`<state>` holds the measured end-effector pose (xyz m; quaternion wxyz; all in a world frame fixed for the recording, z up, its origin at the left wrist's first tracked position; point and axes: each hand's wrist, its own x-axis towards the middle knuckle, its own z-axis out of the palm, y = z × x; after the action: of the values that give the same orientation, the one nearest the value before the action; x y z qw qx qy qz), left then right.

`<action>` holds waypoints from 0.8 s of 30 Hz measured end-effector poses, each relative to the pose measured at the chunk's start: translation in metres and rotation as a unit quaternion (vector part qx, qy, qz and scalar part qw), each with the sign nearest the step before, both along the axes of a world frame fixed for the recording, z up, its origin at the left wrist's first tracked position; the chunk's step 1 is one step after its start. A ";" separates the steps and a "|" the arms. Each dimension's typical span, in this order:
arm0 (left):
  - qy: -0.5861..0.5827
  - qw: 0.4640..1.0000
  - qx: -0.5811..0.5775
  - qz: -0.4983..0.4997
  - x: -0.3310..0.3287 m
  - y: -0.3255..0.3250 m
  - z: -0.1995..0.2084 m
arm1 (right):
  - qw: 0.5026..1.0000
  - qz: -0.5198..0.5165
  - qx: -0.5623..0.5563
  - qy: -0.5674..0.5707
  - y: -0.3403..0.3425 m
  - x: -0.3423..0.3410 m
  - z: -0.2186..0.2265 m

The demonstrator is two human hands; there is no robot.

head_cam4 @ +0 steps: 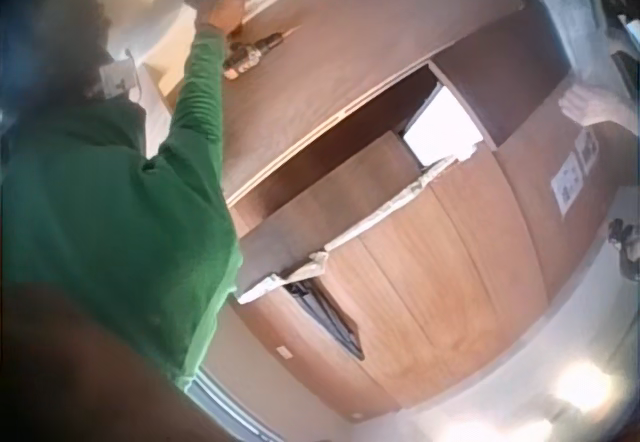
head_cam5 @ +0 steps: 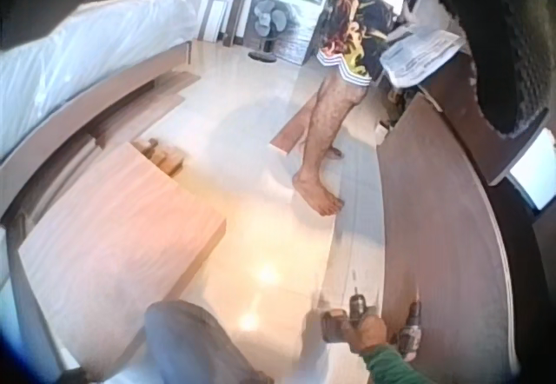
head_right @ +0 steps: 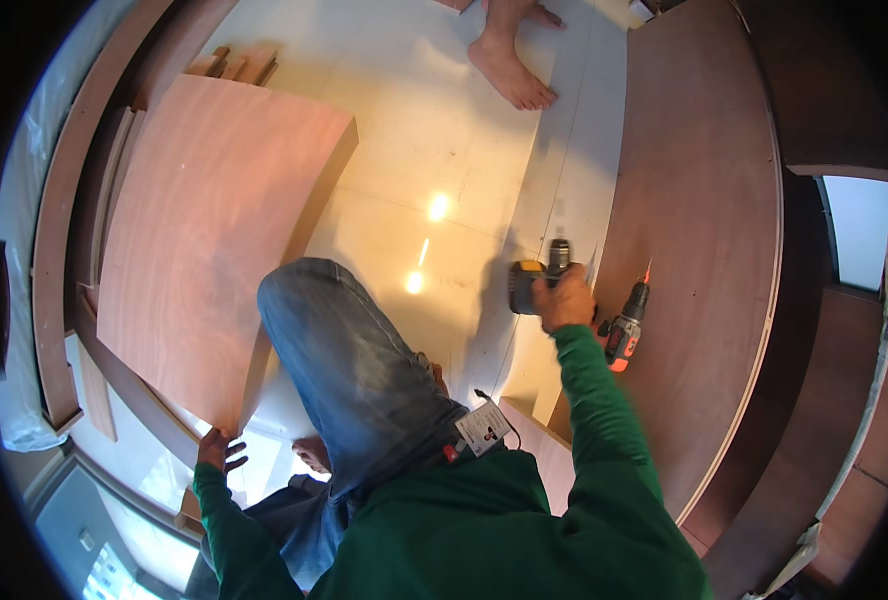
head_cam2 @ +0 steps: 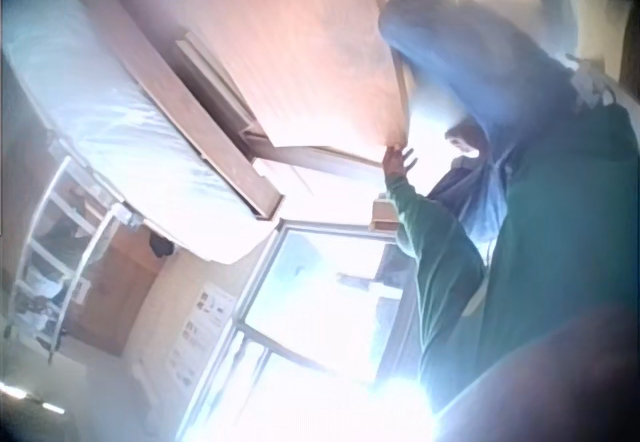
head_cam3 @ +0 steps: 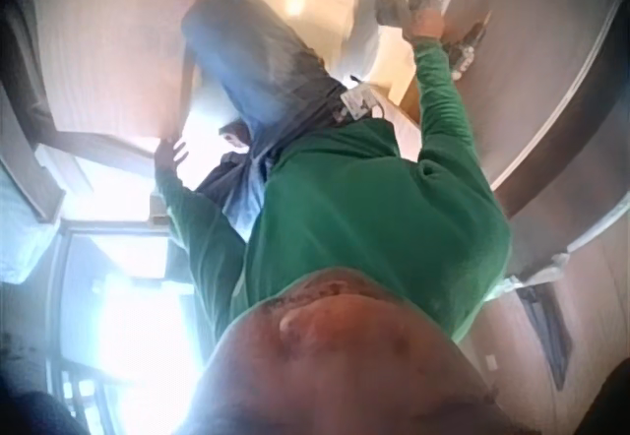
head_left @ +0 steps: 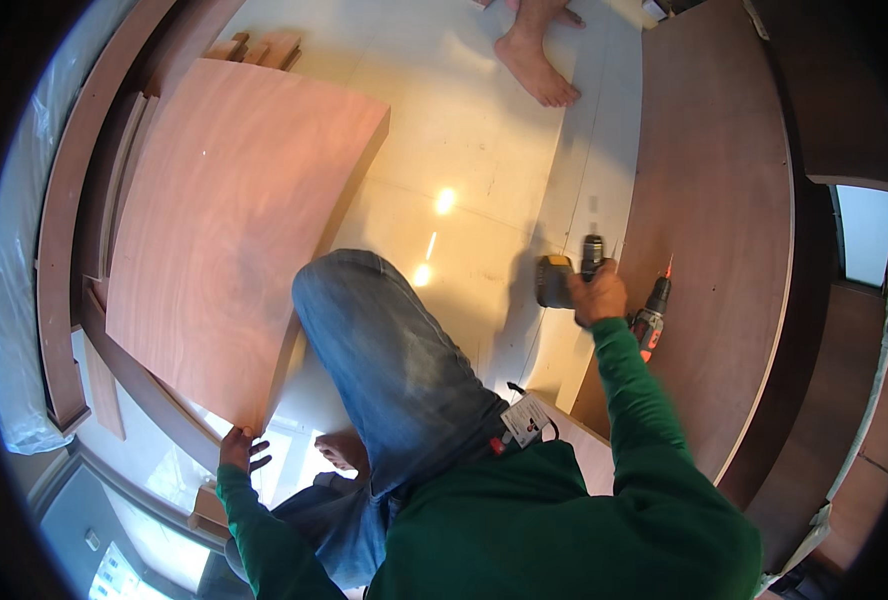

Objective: The person assembles a wooden cabinet by aligning and attaching various wooden panels and trim pieces. They use a cordless drill to secure the components together, handling the wood pieces and tools while sitting on the floor.

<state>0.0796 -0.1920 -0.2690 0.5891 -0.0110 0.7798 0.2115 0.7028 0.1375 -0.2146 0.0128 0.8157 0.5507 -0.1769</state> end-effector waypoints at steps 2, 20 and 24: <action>0.001 1.000 0.017 0.002 -0.006 -0.014 -0.006 | 0.994 0.100 0.040 0.011 0.007 -0.053 0.018; 0.102 0.970 -0.151 -0.161 -0.051 0.008 0.030 | 0.952 0.188 -0.075 0.231 0.066 -0.165 0.030; 0.258 0.952 -0.090 -0.136 -0.096 -0.007 0.101 | 0.946 0.074 0.188 -0.255 0.019 -0.020 0.044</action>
<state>-0.0163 -0.1989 -0.1676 0.3872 0.0971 0.9153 0.0540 0.6830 0.1564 -0.1707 0.0125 0.7783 0.6108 0.1450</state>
